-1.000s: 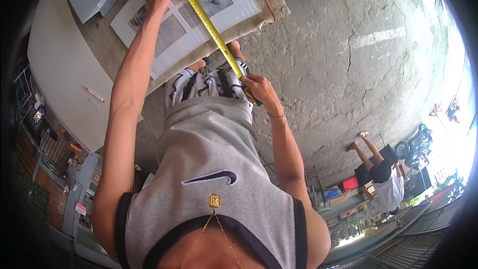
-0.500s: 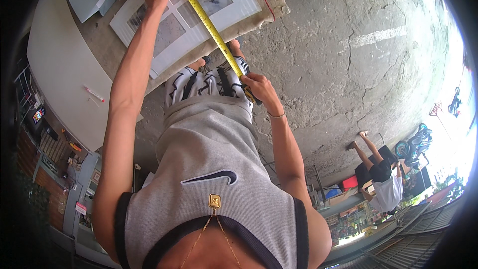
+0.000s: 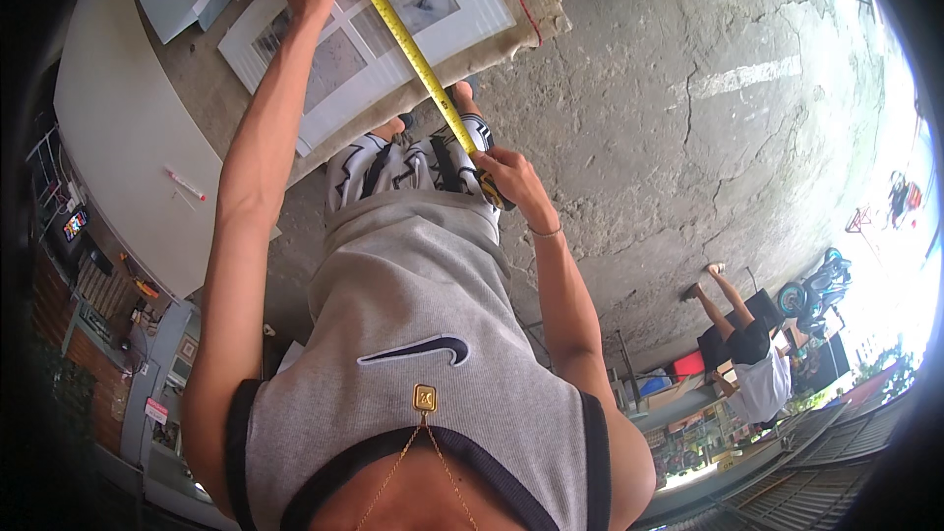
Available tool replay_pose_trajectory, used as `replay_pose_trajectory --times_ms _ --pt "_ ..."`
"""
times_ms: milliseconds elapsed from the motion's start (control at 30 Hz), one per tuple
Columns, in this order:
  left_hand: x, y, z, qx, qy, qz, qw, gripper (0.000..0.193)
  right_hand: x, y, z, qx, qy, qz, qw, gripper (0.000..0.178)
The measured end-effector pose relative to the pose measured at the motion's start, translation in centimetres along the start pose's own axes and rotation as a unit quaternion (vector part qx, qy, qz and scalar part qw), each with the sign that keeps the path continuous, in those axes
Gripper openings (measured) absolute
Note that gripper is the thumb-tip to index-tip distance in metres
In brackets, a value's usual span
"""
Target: The person measures a large white panel and several framed prints with a tape measure, then writes the measured dimensions on the panel with a red marker. The person also moves a framed print to a nearby table and retrieves a small item from a shelf.
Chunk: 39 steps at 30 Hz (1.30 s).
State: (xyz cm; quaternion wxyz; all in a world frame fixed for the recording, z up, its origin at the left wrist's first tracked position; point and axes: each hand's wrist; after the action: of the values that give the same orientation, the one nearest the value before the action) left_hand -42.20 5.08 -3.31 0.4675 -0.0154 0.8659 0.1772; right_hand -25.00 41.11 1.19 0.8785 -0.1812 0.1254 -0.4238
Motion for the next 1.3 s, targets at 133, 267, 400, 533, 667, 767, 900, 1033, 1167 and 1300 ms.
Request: replay_pose_trajectory --times_ms 133,267,400,533,667,767,900,1033,1167,1300 --pt "-0.2 0.0 0.0 -0.005 0.007 0.011 1.0 0.022 -0.1 0.2 -0.1 -0.004 -0.005 -0.019 1.0 0.039" --pt "-0.1 0.0 -0.3 -0.035 -0.031 0.028 0.999 0.023 0.2 -0.7 0.8 -0.035 0.034 -0.027 0.998 0.031" --pt "-0.2 0.6 -2.5 -0.131 -0.048 0.235 0.962 0.028 0.0 -1.6 2.1 -0.059 0.056 -0.033 0.996 0.032" --pt "-3.9 4.6 -4.4 -0.272 -0.1 0.403 0.868 0.018 -1.9 -2.1 2.8 -0.113 0.08 -0.027 0.99 0.037" --pt "-9.1 7.7 -0.5 -0.304 -0.218 0.481 0.793 0.025 -4.0 -4.9 3.5 -0.134 0.097 0.038 0.986 0.04" --pt "-13.1 9.1 6.2 -0.329 -0.278 0.494 0.755 0.029 -2.9 -9.3 3.4 -0.18 0.061 0.098 0.977 0.04" --pt "-20.4 4.2 12.1 -0.271 -0.275 0.522 0.761 0.034 3.3 -17.1 3.9 -0.256 -0.005 0.244 0.935 0.04" --pt "-28.6 -8.3 17.2 -0.447 -0.052 0.278 0.849 0.033 12.8 -22.2 5.0 -0.349 -0.093 0.335 0.87 0.046" --pt "-34.2 -20.5 24.1 -0.517 0.087 -0.002 0.851 0.03 24.1 -23.9 3.1 -0.547 -0.077 0.443 0.706 0.051" --pt "-34.2 -29.3 28.3 -0.394 0.053 -0.092 0.913 0.033 34.0 -24.7 -3.2 -0.621 0.014 0.528 0.579 0.049"
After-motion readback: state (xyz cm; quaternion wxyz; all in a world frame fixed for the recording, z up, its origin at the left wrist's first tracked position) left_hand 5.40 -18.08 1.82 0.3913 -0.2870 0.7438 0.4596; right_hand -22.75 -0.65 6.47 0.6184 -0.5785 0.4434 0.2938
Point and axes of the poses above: each hand's wrist, its own z-axis away from the middle knuckle, its own x-axis out of the palm, y = z × x, and after that the axes turned 5 degrees about -z, right-handed
